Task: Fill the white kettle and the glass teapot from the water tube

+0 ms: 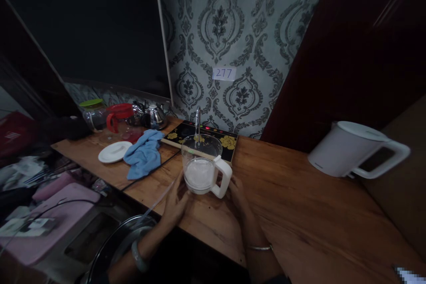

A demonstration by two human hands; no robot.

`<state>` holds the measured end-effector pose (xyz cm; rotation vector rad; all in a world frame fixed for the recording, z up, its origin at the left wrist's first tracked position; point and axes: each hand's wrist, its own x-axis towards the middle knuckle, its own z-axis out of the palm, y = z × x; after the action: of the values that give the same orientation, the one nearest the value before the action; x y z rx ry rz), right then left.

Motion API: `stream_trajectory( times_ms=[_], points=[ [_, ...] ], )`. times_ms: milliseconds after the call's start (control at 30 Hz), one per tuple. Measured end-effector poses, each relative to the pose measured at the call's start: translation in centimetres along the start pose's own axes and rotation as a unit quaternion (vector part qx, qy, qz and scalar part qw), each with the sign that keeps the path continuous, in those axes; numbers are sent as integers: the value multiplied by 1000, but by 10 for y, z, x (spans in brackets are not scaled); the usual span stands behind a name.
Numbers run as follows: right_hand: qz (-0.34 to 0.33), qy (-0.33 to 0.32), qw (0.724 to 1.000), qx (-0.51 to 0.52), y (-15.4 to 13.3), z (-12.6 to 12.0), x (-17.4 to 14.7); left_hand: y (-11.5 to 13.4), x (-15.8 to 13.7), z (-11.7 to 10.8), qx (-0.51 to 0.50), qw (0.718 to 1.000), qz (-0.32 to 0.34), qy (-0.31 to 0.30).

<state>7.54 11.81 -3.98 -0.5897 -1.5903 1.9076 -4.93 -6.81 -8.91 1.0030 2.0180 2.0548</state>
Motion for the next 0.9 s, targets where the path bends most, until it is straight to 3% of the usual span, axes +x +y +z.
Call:
stream_trajectory(
  times_ms=[433, 900],
  points=[
    [23, 19, 1000, 1, 3, -2, 1, -2, 0, -1, 5, 1000, 8, 0],
    [-4, 15, 1000, 5, 2, 0, 0, -3, 1, -1, 2, 1000, -2, -4]
  ],
)
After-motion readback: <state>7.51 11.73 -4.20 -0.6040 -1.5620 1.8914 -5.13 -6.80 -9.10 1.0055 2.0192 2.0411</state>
